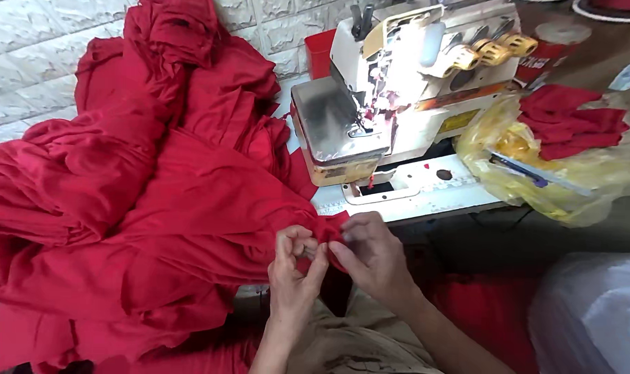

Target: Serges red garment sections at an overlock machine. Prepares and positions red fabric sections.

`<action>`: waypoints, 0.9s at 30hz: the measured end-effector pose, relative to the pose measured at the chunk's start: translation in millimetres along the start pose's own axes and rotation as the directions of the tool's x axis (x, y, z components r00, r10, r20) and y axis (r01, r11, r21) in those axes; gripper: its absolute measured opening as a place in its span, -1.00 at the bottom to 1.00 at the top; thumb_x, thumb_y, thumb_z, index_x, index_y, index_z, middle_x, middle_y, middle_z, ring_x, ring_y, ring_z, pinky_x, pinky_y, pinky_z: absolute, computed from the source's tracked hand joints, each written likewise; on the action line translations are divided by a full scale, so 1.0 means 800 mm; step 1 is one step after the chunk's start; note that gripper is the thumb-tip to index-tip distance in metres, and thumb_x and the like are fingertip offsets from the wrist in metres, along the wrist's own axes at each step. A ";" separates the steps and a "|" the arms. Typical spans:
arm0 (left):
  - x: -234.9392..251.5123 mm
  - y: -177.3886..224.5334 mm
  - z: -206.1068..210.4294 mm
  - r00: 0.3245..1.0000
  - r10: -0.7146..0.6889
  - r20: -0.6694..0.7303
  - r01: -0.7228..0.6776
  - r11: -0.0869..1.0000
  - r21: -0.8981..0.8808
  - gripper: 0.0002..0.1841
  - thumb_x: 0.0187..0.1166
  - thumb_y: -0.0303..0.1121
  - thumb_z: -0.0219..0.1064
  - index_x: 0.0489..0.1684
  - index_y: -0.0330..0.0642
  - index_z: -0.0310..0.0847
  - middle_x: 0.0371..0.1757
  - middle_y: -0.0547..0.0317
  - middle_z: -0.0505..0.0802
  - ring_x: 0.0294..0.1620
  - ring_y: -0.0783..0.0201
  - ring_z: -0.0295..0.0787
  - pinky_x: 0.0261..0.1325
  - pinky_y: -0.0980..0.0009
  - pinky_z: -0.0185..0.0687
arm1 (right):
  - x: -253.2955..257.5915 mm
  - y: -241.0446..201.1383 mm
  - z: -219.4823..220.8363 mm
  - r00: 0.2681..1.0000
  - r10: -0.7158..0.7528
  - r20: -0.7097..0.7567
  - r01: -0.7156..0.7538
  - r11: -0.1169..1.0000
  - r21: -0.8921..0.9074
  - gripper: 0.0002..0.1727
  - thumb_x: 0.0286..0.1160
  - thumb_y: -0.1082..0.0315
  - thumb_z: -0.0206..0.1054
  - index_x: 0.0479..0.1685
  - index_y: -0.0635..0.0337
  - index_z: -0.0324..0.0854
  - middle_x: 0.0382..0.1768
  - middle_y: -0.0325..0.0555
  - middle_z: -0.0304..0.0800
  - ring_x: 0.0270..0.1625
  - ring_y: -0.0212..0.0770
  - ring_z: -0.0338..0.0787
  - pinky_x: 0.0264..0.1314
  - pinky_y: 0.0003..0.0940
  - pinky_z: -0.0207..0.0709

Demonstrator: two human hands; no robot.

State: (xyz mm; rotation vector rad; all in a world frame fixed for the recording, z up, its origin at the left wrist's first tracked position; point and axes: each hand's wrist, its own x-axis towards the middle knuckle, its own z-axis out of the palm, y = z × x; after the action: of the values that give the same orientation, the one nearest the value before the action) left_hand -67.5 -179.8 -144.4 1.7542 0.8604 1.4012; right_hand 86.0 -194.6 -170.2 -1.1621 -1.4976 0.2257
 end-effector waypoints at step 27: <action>0.017 -0.021 -0.052 0.820 0.130 0.558 0.204 0.844 -0.496 -0.79 0.60 -0.10 0.43 -0.17 -0.03 0.78 -0.17 0.52 0.84 -0.04 0.68 0.72 0.07 0.63 0.63 | 0.011 0.030 -0.020 0.899 -0.015 0.438 -0.412 0.312 0.856 -0.75 0.69 0.10 0.30 -0.15 -0.02 0.86 0.17 -0.30 0.83 0.32 -0.39 0.72 0.42 -0.44 0.56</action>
State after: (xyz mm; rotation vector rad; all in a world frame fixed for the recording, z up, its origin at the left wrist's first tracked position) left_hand -106.5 -154.3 -145.8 1.5499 0.1352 0.8654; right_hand 113.3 -183.0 -176.2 -0.2848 -1.1423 1.4050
